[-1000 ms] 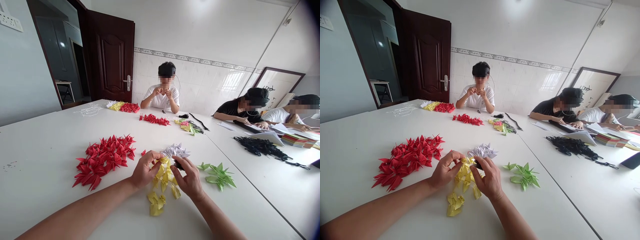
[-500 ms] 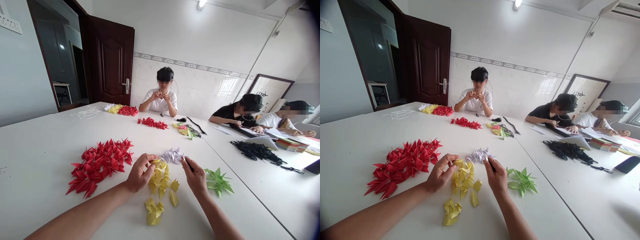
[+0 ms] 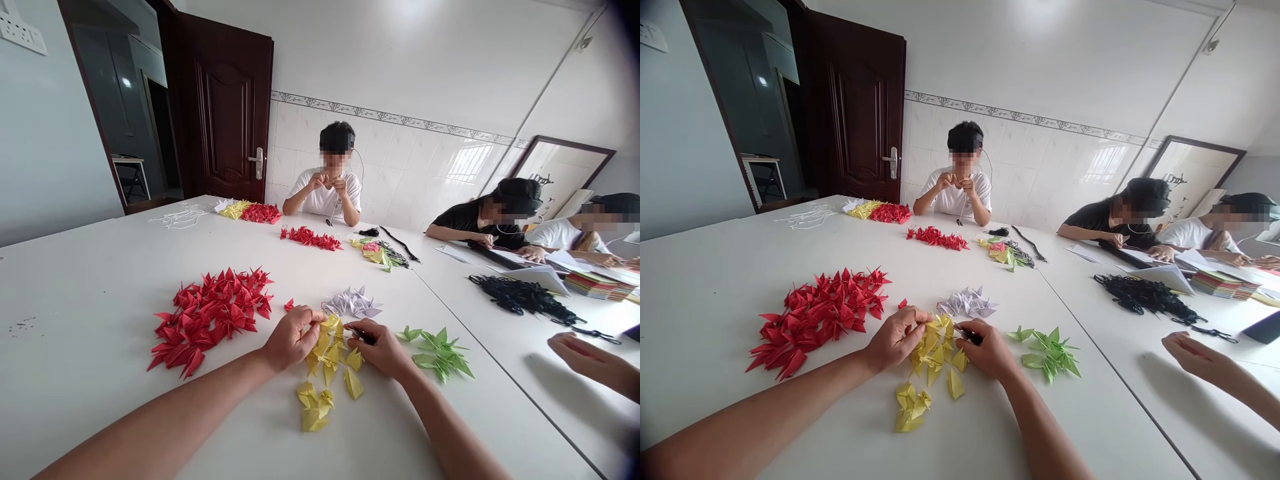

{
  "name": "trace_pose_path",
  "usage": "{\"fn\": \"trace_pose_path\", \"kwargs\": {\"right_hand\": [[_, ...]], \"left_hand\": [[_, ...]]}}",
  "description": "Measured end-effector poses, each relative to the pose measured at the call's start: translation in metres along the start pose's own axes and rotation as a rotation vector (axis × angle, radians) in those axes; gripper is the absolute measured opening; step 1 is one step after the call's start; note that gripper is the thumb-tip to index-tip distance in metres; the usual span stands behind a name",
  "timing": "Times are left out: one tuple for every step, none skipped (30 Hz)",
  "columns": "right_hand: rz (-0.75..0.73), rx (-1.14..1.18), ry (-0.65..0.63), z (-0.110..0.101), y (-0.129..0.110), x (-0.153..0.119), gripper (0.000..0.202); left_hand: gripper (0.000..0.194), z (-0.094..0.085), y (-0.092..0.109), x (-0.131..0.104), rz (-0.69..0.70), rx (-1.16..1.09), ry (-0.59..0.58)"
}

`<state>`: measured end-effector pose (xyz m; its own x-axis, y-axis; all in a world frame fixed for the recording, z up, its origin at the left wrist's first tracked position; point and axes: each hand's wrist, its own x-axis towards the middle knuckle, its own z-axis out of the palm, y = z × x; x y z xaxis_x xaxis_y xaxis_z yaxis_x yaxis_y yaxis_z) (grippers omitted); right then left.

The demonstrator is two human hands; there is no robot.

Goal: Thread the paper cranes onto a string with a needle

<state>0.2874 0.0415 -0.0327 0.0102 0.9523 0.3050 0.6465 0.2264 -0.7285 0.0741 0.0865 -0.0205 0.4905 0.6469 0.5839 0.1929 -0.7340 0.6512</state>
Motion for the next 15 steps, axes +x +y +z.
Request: {"fn": "trace_pose_path", "kwargs": {"right_hand": [[-0.014,-0.003,-0.007,0.000,0.000,0.000,0.022],[-0.026,-0.004,-0.009,0.000,-0.001,0.000,0.020],[-0.035,-0.004,-0.007,0.001,-0.001,0.000,0.018],[-0.043,0.000,-0.002,0.001,-0.001,0.000,0.018],[-0.048,0.005,0.008,0.001,-0.001,0.000,0.018],[-0.050,0.012,0.023,0.002,-0.001,0.000,0.019],[-0.051,0.020,0.044,0.002,-0.001,0.000,0.020],[-0.053,0.030,0.074,0.002,-0.002,0.000,0.021],[-0.057,0.040,0.109,0.003,-0.003,0.000,0.022],[-0.064,0.053,0.148,0.003,-0.006,-0.001,0.022],[-0.075,0.067,0.186,0.003,-0.009,-0.001,0.022],[-0.090,0.082,0.223,0.004,-0.012,-0.002,0.021],[-0.106,0.098,0.255,0.005,-0.016,-0.002,0.019],[-0.123,0.114,0.281,0.006,-0.021,-0.003,0.018],[-0.140,0.128,0.302,0.007,-0.025,-0.004,0.016]], "left_hand": [[0.021,0.000,0.000,0.000,0.011,0.002,-0.012],[0.021,0.001,0.000,0.000,0.021,0.000,-0.025],[0.020,0.001,0.001,0.000,0.029,-0.003,-0.036],[0.019,0.001,0.001,0.000,0.034,-0.007,-0.043],[0.019,0.001,0.002,0.000,0.036,-0.012,-0.045],[0.018,0.001,0.002,0.000,0.036,-0.016,-0.042],[0.018,0.001,0.002,0.000,0.037,-0.018,-0.034],[0.017,0.001,0.002,0.000,0.040,-0.017,-0.020],[0.017,0.001,0.002,0.000,0.049,-0.012,-0.002],[0.017,0.001,0.001,0.000,0.063,-0.002,0.016],[0.018,0.001,0.001,0.000,0.078,0.009,0.034],[0.019,0.001,0.002,0.000,0.095,0.018,0.047],[0.020,0.001,0.002,-0.001,0.108,0.025,0.054],[0.022,0.001,0.003,-0.001,0.115,0.027,0.055],[0.023,0.001,0.004,-0.001,0.116,0.023,0.050]]}}
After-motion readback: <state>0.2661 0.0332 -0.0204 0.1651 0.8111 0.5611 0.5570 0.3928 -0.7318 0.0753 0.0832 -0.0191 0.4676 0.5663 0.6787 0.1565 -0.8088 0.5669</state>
